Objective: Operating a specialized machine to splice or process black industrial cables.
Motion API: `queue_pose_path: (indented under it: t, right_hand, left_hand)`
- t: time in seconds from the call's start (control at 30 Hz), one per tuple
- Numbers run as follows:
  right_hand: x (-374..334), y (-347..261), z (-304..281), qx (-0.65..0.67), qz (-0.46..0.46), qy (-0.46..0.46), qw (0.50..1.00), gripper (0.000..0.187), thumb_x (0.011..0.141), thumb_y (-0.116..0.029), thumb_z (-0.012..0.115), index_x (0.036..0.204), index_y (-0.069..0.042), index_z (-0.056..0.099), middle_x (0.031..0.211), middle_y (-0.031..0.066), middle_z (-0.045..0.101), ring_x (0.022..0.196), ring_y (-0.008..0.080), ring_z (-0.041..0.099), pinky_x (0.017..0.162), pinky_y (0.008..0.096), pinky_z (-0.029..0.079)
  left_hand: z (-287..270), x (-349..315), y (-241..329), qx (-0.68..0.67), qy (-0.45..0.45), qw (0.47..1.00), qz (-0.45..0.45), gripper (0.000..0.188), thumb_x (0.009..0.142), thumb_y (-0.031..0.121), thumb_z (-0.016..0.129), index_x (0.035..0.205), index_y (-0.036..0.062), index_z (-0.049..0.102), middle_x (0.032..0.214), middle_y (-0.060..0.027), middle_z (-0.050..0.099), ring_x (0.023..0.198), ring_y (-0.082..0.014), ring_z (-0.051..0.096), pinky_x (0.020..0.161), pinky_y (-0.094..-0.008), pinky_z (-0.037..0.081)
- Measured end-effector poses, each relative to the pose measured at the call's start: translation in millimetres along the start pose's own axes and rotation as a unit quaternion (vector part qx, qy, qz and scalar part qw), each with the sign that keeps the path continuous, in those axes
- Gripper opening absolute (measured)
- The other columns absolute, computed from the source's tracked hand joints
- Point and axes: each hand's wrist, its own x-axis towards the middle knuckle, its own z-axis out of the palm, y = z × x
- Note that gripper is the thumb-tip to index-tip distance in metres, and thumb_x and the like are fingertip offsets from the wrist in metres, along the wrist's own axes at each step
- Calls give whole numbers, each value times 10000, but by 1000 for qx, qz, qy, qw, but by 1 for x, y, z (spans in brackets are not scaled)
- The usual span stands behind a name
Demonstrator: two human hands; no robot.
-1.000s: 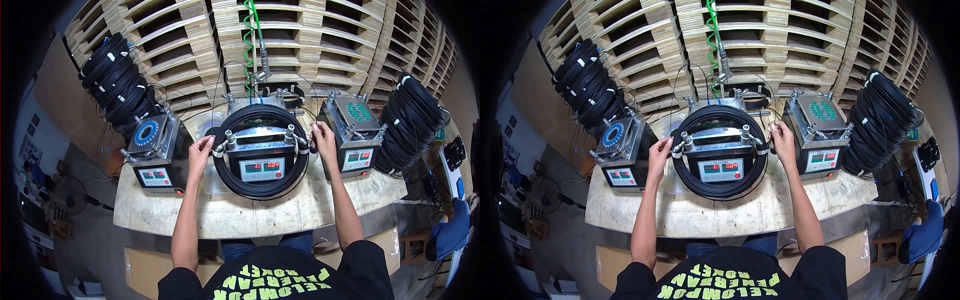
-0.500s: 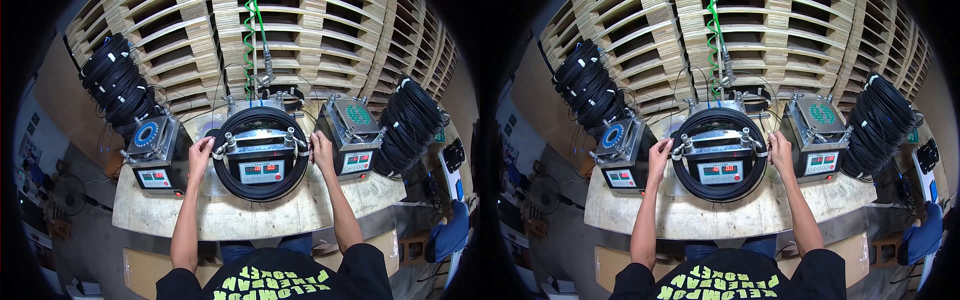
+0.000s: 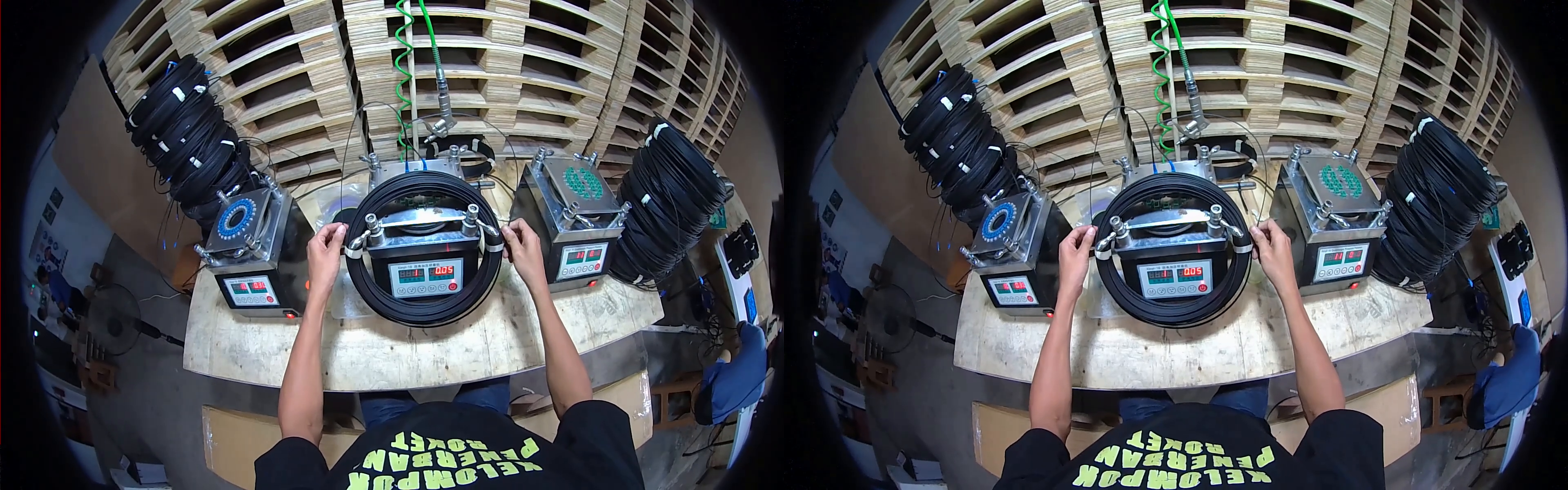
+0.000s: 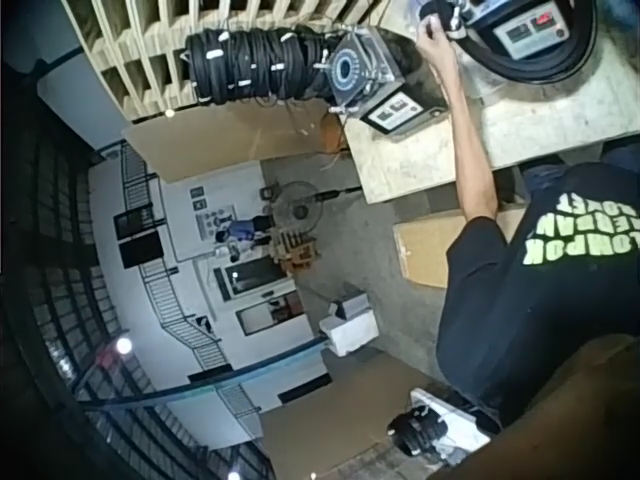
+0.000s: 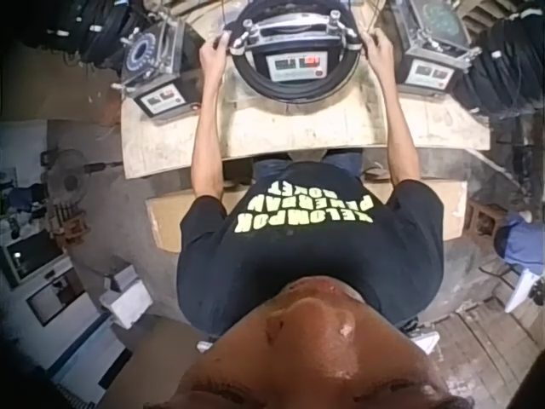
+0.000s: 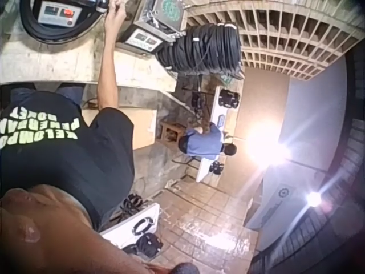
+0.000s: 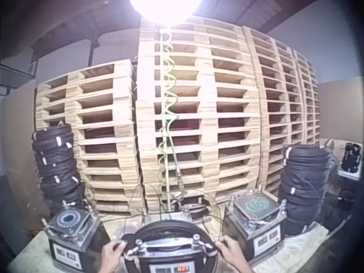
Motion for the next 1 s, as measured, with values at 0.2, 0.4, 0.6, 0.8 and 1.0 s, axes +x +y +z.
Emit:
queue_pose_path:
  t: [0.2, 0.4, 0.6, 0.8, 1.0]
  right_hand:
    - [-4, -4, -5, 56, 34, -40, 997, 215, 1035, -214, 542, 990, -8, 585, 693, -2, 542, 541, 71, 533, 473, 243, 398]
    - [-23, -8, -14, 49, 88, -103, 990, 322, 1030, -221, 550, 1295, -38, 550, 734, 4, 540, 571, 86, 561, 486, 246, 424]
    - [-34, -3, -17, 49, 96, -145, 984, 427, 1018, -182, 565, 1394, 0, 478, 797, 46, 577, 611, 113, 597, 520, 265, 473]
    - [-45, 3, -18, 81, 117, -148, 979, 464, 990, -59, 576, 1408, 45, 403, 867, 90, 603, 645, 158, 636, 568, 288, 516]
    - [-56, 21, -13, 106, 140, -147, 973, 217, 987, -2, 552, 1178, 42, 459, 845, 123, 632, 680, 182, 669, 592, 296, 540]
  left_hand:
    - [4, -2, 0, 30, 9, 999, 34, 270, 1017, 227, 596, 1080, -26, 664, 905, -24, 667, 847, -85, 582, 801, -247, 473]
    - [3, 2, 6, 101, 32, 992, 69, 211, 1013, 185, 576, 1046, -8, 652, 784, -22, 653, 632, -68, 546, 570, -252, 451]
    - [1, 10, 8, 65, 6, 997, 38, 198, 1023, 184, 548, 999, -5, 600, 759, -22, 646, 605, -73, 544, 550, -257, 446]
    - [0, 16, 9, 132, -4, 986, 102, 190, 1029, 174, 532, 987, -6, 572, 748, -39, 649, 623, -91, 561, 576, -267, 459]
    - [-2, 15, 13, 83, -23, 993, 81, 196, 1026, 175, 540, 1000, -16, 576, 742, -41, 647, 653, -87, 568, 605, -259, 465]
